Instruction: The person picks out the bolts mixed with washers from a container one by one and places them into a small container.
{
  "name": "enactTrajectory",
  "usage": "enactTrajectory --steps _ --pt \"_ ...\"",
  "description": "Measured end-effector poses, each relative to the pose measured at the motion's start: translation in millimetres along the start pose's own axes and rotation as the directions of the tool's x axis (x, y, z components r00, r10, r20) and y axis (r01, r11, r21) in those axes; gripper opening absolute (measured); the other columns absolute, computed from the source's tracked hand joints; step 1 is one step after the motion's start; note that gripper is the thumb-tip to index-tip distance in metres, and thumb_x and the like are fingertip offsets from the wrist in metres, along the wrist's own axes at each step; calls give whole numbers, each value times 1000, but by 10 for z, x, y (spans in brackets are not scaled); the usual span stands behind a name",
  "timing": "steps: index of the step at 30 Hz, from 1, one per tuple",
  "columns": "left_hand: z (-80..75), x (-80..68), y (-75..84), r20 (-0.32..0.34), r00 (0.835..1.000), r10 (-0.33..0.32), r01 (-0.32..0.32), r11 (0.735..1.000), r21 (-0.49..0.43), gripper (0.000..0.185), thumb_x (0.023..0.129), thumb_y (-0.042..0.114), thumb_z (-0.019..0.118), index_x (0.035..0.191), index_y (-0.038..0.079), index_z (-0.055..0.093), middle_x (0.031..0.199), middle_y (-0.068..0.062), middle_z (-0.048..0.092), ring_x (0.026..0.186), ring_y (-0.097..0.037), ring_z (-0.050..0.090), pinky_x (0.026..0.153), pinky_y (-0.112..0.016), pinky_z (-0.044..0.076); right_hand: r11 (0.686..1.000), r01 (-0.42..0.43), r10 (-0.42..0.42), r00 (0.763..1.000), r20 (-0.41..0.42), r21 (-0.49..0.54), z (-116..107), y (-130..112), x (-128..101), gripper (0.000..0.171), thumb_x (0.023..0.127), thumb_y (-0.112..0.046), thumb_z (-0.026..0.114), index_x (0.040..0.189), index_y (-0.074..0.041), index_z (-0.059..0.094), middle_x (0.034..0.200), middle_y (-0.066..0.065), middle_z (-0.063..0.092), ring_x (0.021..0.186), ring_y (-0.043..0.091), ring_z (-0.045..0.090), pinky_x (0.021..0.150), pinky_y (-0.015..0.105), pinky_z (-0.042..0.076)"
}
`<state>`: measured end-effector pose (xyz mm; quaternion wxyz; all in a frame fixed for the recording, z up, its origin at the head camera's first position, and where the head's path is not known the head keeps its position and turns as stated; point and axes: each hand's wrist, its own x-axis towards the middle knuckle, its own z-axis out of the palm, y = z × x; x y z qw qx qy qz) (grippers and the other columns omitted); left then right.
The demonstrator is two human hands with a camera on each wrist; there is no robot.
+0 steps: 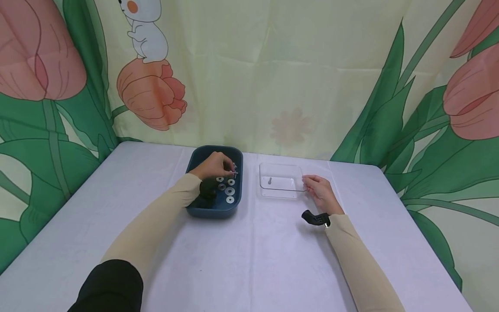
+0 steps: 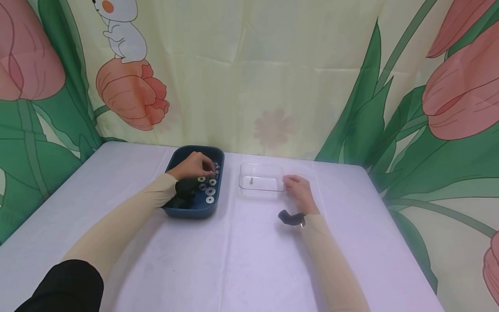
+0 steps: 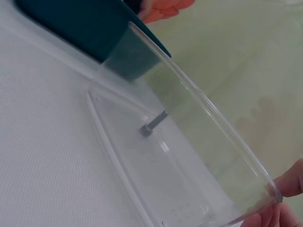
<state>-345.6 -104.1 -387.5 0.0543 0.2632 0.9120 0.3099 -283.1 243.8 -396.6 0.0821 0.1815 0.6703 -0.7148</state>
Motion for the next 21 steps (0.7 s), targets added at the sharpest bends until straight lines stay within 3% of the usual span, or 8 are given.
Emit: enactTrajectory --steps 4,11,21 --pt "-73 -16 26 -52 999 7 -8 1000 -23 10 82 13 71 89 6 74 86 -6 72 74 -16 64 72 -28 56 1000 -8 8 1000 -3 0 4 -5 -5 14 91 -10 58 105 -12 56 86 -9 58 77 5 52 68 11 48" --pt "-141 -26 117 -105 994 24 -30 998 -56 9 82 16 72 87 9 74 85 -6 72 75 -17 62 72 -28 55 1000 -1 1 1000 6 -2 -12 -20 -26 25 91 -10 57 115 -7 53 85 -9 57 75 4 51 67 11 48" --pt "-125 86 306 -85 995 56 -62 995 -77 10 83 14 70 90 7 73 88 -7 71 78 -18 63 73 -28 56 1000 11 -11 1000 18 9 -12 -10 -14 19 91 -9 58 110 -8 55 83 -9 59 73 4 52 67 11 48"
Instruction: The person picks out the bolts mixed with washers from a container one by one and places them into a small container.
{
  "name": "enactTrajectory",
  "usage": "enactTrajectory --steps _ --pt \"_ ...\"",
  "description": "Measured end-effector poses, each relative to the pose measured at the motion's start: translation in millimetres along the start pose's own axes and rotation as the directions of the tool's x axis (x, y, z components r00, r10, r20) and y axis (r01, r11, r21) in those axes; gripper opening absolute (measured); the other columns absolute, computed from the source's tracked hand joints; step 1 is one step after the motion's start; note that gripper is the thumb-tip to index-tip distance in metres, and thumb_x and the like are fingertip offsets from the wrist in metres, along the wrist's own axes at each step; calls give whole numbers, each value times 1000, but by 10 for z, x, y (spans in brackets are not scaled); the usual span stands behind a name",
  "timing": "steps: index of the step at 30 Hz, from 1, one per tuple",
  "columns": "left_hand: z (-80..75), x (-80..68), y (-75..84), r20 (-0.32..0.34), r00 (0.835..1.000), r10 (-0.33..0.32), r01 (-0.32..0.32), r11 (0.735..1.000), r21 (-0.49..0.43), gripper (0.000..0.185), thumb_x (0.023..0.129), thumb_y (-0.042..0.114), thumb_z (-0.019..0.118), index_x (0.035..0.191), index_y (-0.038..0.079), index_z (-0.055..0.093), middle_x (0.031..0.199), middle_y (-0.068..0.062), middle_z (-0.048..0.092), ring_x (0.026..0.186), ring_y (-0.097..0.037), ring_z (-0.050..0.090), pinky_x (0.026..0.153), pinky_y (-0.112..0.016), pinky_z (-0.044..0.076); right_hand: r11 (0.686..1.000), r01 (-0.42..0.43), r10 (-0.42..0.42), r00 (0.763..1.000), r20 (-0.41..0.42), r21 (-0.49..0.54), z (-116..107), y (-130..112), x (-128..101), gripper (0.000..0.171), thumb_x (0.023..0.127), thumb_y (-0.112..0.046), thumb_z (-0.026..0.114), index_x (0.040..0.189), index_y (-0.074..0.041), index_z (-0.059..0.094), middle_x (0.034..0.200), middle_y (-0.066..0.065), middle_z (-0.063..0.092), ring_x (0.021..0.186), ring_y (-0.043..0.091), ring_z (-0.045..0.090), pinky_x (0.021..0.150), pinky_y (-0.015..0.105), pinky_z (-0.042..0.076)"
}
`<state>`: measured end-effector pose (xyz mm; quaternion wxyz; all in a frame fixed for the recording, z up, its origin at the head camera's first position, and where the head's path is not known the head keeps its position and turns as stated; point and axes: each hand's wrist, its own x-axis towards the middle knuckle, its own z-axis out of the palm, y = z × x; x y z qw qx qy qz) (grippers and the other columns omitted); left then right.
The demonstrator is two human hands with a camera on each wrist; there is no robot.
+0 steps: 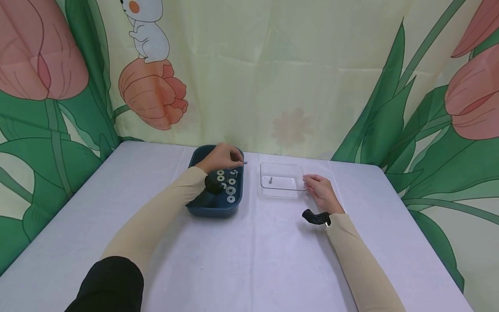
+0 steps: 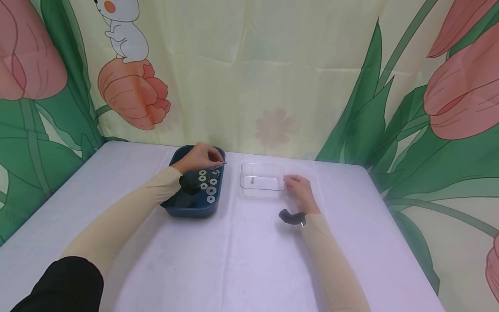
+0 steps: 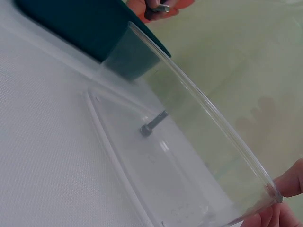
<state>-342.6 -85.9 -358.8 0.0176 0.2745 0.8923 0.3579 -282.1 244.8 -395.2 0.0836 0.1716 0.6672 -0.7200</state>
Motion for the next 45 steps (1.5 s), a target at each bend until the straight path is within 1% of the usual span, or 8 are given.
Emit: enactTrajectory --steps 5,10,17,22,29,38,41,45 --pt "53 93 144 23 1000 0 0 1000 -3 11 83 14 70 91 6 73 90 -8 71 80 -19 62 74 -28 56 1000 -4 4 1000 -2 -4 -12 13 9 17 91 -10 58 108 -10 55 84 -9 58 75 4 51 68 10 48" --pt "118 195 275 37 999 29 -29 1000 -3 11 82 13 70 91 5 73 91 -8 71 81 -20 61 74 -27 55 1000 -2 2 1000 3 4 -22 27 21 16 91 -10 58 107 -10 55 85 -9 59 75 4 52 68 11 49" --pt "245 340 452 29 998 56 -56 998 -14 11 83 14 70 90 7 74 91 -7 71 82 -18 62 75 -25 55 1000 -1 0 1000 -11 -17 -12 25 31 16 91 -11 58 107 -11 56 84 -9 58 74 4 52 67 11 48" --pt "358 401 552 22 997 81 -80 996 -39 10 83 13 70 89 7 73 90 -7 71 80 -17 62 74 -24 54 1000 9 -10 1000 -11 -21 3 9 26 15 92 -10 56 106 -10 56 82 -9 58 72 3 52 65 11 48" --pt "503 455 637 44 991 124 -122 992 -39 10 83 13 69 88 6 74 87 -7 72 76 -15 62 70 -21 53 999 -4 3 1000 -18 -32 4 -18 31 24 92 -11 57 116 -7 54 84 -8 57 73 3 52 67 11 48" --pt "638 492 690 101 988 116 -116 993 -4 9 81 13 71 88 7 74 85 -6 72 76 -13 64 69 -20 53 999 0 -1 1000 -13 -45 4 -3 64 22 92 -13 57 114 -7 55 89 -6 56 74 5 52 69 12 48" --pt "664 499 701 126 986 113 -115 993 11 10 81 13 72 88 7 73 85 -6 72 76 -12 65 69 -20 53 999 0 0 1000 -8 -44 -1 3 64 20 92 -13 57 111 -9 55 88 -7 56 75 5 52 69 12 48" --pt "688 512 701 160 980 118 -121 993 7 13 81 12 72 91 3 73 86 -6 72 76 -12 65 68 -20 53 1000 6 -6 1000 -2 -29 -9 7 57 19 92 -11 57 111 -8 55 85 -7 57 73 5 52 67 12 48"
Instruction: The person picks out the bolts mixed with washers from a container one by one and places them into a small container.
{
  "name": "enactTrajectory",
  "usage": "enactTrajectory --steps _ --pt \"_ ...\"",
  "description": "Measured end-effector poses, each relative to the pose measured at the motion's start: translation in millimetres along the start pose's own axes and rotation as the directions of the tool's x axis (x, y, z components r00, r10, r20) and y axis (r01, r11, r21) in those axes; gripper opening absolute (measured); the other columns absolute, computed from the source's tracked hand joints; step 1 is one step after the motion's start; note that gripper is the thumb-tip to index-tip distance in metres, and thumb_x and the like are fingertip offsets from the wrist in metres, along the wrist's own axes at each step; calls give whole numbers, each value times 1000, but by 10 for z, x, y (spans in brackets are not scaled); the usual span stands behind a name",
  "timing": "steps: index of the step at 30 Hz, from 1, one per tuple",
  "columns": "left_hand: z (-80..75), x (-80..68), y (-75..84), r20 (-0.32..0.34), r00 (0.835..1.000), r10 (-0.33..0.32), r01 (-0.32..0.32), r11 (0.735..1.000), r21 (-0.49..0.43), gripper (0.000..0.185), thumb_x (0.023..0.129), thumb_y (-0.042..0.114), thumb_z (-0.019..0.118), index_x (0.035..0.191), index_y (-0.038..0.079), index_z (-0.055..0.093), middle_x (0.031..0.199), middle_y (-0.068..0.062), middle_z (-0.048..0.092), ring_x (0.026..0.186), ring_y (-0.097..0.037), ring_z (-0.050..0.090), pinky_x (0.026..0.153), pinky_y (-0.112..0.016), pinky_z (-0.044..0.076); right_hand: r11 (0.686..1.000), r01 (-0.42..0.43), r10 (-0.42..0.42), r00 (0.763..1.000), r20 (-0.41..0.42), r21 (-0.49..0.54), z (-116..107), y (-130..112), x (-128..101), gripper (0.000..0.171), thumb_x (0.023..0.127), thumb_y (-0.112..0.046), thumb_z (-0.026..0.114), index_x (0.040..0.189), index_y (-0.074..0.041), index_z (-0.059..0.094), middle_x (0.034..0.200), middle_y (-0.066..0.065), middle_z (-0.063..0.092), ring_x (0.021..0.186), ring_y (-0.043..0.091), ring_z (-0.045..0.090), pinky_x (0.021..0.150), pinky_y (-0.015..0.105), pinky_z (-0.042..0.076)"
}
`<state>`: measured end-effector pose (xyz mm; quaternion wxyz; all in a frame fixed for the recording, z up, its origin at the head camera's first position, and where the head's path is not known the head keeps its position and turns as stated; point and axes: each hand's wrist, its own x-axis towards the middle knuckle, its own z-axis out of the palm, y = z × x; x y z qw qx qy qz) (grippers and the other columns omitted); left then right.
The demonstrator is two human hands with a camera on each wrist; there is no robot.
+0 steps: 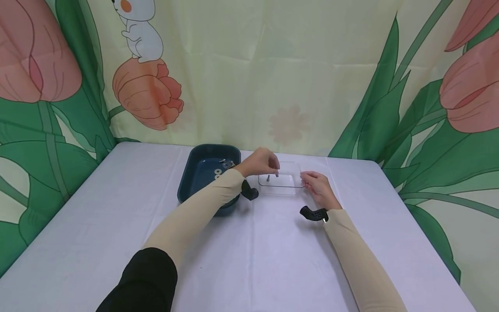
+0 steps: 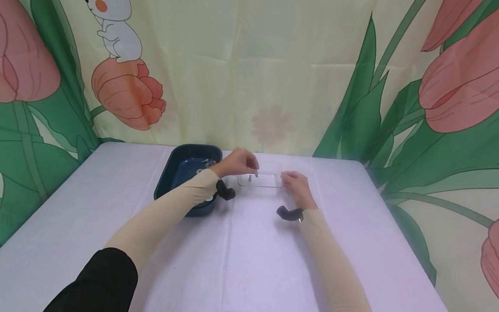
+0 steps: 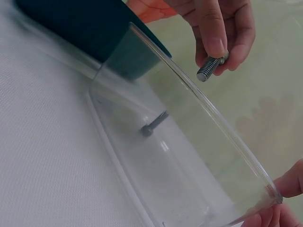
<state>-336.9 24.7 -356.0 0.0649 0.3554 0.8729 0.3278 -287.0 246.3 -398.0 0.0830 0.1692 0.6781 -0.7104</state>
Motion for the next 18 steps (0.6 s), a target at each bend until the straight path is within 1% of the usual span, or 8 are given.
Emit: enactTrajectory --steps 5,9,13,18 --pt "-2 4 -2 19 1000 8 -7 1000 -12 17 81 10 72 94 0 72 87 -7 73 77 -13 66 69 -20 53 1000 -14 13 1000 -18 -4 0 -1 -15 27 92 -13 57 118 -6 53 86 -8 57 75 5 52 67 11 48" --pt "-7 4 11 10 1000 9 -9 1000 -8 14 80 10 73 93 3 73 87 -7 72 77 -13 65 69 -20 53 1000 -25 25 999 -23 1 6 -5 -30 31 92 -14 58 121 -7 52 88 -7 57 77 5 52 70 11 49" --pt "-30 -6 36 5 1000 12 -12 1000 12 17 80 12 73 96 4 73 90 -7 72 81 -14 64 72 -20 53 1000 -19 19 1000 -14 11 10 -12 -42 27 92 -12 58 118 -7 53 85 -8 58 76 5 52 70 12 49" --pt "-74 -24 39 29 999 14 -15 1000 23 27 82 16 72 106 3 71 100 -10 72 89 -16 65 80 -24 54 1000 -7 8 1000 -6 24 10 -18 -51 19 92 -11 58 111 -9 55 84 -8 59 74 5 53 69 12 49"
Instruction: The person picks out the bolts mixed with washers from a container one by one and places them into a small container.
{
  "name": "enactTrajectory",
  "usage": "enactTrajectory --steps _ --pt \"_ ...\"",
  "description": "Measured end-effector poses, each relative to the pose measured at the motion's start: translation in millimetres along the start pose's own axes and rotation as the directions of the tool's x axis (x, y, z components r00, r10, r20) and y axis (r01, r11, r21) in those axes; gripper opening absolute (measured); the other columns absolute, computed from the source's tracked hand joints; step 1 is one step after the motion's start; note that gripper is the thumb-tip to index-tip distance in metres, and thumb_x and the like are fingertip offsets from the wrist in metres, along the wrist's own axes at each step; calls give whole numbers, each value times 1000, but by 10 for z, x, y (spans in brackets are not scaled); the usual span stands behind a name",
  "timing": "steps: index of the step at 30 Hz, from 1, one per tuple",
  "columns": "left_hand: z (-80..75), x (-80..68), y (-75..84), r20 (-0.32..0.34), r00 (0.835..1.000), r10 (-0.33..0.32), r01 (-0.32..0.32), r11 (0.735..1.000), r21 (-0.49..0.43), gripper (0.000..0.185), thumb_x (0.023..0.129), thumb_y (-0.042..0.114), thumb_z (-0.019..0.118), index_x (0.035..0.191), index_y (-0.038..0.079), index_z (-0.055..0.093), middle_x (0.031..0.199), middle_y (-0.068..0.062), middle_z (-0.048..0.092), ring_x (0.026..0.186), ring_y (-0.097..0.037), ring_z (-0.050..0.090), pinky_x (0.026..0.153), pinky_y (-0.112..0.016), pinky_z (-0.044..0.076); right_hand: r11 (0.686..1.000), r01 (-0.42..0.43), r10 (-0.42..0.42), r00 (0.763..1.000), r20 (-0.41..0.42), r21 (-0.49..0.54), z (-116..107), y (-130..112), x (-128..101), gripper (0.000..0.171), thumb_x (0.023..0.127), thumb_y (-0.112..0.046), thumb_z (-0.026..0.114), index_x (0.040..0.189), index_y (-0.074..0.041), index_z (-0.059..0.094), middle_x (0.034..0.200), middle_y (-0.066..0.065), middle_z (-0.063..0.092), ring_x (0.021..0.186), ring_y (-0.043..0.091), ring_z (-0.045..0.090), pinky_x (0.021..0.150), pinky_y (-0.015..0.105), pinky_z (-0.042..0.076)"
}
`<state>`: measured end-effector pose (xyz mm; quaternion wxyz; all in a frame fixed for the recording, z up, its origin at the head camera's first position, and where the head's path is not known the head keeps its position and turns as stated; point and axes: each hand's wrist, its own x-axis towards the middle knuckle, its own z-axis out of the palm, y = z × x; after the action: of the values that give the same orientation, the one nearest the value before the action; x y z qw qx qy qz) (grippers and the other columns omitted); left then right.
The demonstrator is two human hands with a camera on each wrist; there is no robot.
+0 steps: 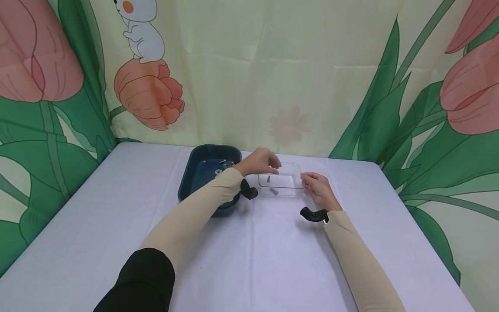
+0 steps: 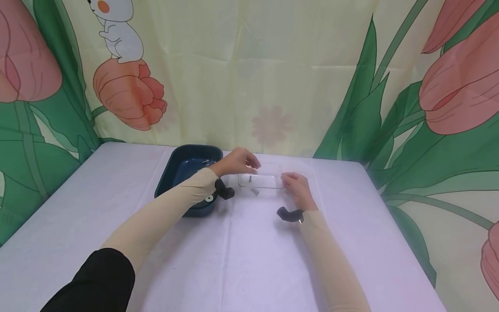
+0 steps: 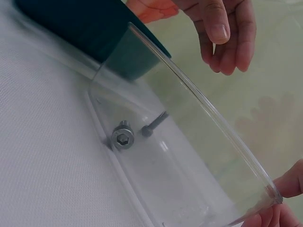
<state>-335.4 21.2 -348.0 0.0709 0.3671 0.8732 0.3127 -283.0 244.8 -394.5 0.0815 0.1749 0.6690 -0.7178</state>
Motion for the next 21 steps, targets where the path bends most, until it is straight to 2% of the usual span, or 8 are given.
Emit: enactTrajectory --steps 6,11,21 --pt "-60 -48 -45 35 999 3 -2 1000 -12 28 82 17 72 108 8 71 107 -10 71 95 -15 66 88 -26 53 1000 7 -7 1000 3 1 3 -7 -8 16 92 -9 56 108 -9 55 86 -7 59 73 4 53 67 12 49" --pt "-151 -146 -42 54 999 -3 3 1000 6 29 83 17 72 110 8 70 109 -9 71 98 -16 65 90 -26 52 1000 4 -4 1000 -3 -3 4 -3 -9 21 92 -9 56 113 -7 54 84 -8 58 74 4 53 69 12 49" --pt "-371 -388 -90 63 996 -69 67 997 40 32 82 21 72 112 11 70 108 -4 71 99 -16 64 90 -28 52 1000 5 -5 1000 3 -1 1 -3 -10 20 92 -9 57 111 -8 55 85 -8 58 73 4 53 67 11 49"
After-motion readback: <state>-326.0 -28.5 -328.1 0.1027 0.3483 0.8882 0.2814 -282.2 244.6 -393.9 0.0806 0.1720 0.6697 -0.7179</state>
